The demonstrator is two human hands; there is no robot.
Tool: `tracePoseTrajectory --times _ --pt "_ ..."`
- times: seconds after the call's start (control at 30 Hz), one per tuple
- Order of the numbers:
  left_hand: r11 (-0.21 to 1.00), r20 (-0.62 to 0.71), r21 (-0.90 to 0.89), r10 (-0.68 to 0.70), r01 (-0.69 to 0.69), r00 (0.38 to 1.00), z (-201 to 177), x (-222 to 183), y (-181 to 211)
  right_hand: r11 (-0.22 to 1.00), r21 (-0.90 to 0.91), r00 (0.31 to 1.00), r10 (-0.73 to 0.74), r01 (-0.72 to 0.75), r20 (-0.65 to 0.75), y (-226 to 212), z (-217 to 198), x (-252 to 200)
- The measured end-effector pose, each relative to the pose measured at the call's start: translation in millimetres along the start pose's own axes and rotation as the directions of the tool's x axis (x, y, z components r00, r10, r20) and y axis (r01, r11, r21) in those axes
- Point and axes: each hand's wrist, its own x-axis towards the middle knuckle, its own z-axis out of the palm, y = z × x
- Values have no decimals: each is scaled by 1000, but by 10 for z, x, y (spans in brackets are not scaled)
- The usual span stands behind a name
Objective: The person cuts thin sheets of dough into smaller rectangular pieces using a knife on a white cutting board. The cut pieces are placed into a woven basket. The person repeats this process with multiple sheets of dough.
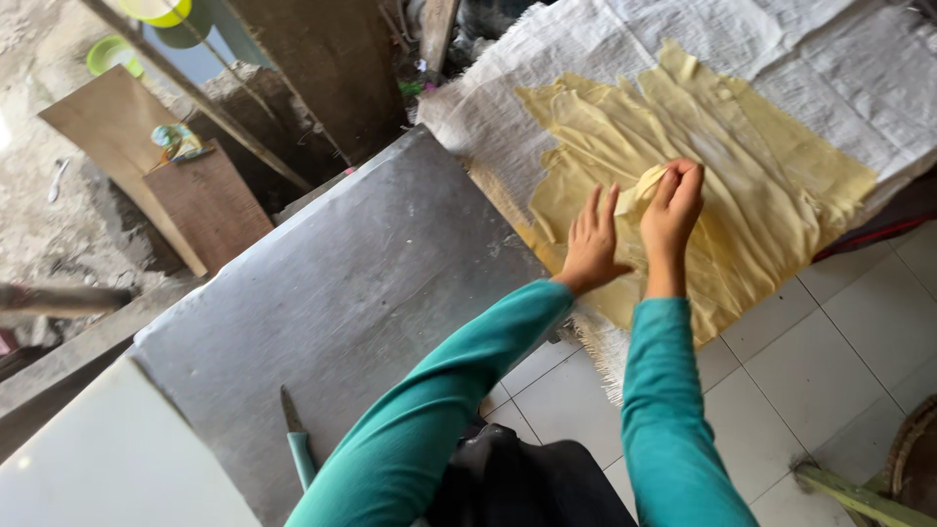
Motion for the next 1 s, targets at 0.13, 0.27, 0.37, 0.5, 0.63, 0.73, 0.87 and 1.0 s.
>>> tracePoseTrajectory --times 0.13,0.27,0.37,0.5,0.63,0.73,0.87,1.0 --pt "980 -6 -170 104 -104 995 442 480 85 998 -67 998 -7 2 -70 -452 -263 -468" --pt "932 78 -137 349 -337 934 401 243 180 997 -42 981 57 -66 -185 -741 -460 -922" --pt "805 105 -112 593 -583 799 43 -320 408 992 19 977 129 -127 -172 -943 -533 -1235" --pt "759 155 -162 650 -630 744 -632 -1047 956 971 127 967 217 -200 -132 -1209 -564 -1512" --pt "785 170 -229 614 -575 771 -1567 -1470 1227 931 267 959 276 -249 -67 -1574 -574 -1693" --pt "899 156 -168 430 -405 889 -2351 -1817 1186 880 413 967 256 -234 3 -1885 -454 -1534" --pt "862 100 155 473 -483 875 -3293 -2651 934 746 625 972 209 -231 111 -2558 -120 -1496" --pt "805 106 491 325 -333 940 -4025 -3959 611 559 780 959 127 -281 254 -3426 394 -1807"
